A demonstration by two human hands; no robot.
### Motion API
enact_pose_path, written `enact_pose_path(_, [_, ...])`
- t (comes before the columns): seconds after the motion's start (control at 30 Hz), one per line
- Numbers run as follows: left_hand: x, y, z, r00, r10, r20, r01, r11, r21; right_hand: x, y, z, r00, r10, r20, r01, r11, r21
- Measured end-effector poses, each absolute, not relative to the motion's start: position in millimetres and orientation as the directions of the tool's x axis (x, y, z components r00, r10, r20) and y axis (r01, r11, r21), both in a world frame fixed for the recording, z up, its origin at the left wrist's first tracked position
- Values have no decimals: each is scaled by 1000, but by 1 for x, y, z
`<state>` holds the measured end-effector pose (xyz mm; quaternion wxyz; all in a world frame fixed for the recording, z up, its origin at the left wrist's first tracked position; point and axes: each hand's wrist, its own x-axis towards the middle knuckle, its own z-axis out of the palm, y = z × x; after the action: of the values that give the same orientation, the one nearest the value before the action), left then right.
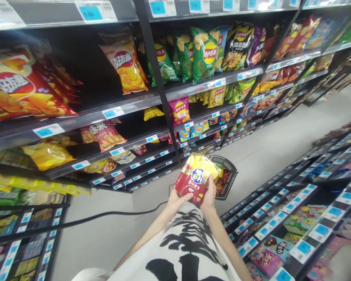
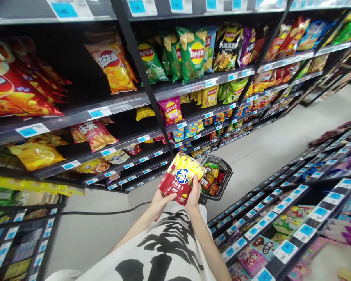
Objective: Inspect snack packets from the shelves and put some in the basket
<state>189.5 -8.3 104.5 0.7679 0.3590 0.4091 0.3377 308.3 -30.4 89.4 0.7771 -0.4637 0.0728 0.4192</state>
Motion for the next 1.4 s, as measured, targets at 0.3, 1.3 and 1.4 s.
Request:
enact_pose_path(0.3, [187, -5, 103, 468, 793, -390, -219, 532, 818, 309, -30, 94, 636, 583, -505, -715, 202, -669])
enact_pose_path(1.3, [186, -4, 86, 360, 854, -375, -199, 464, 863, 311, -26, 83, 649, 572, -502, -699, 188, -689])
enact_pose_path(1.4, [187, -5, 87, 353, 867, -352, -226, 444, 867, 312, -25, 76, 676, 575, -460, -654, 181, -735])
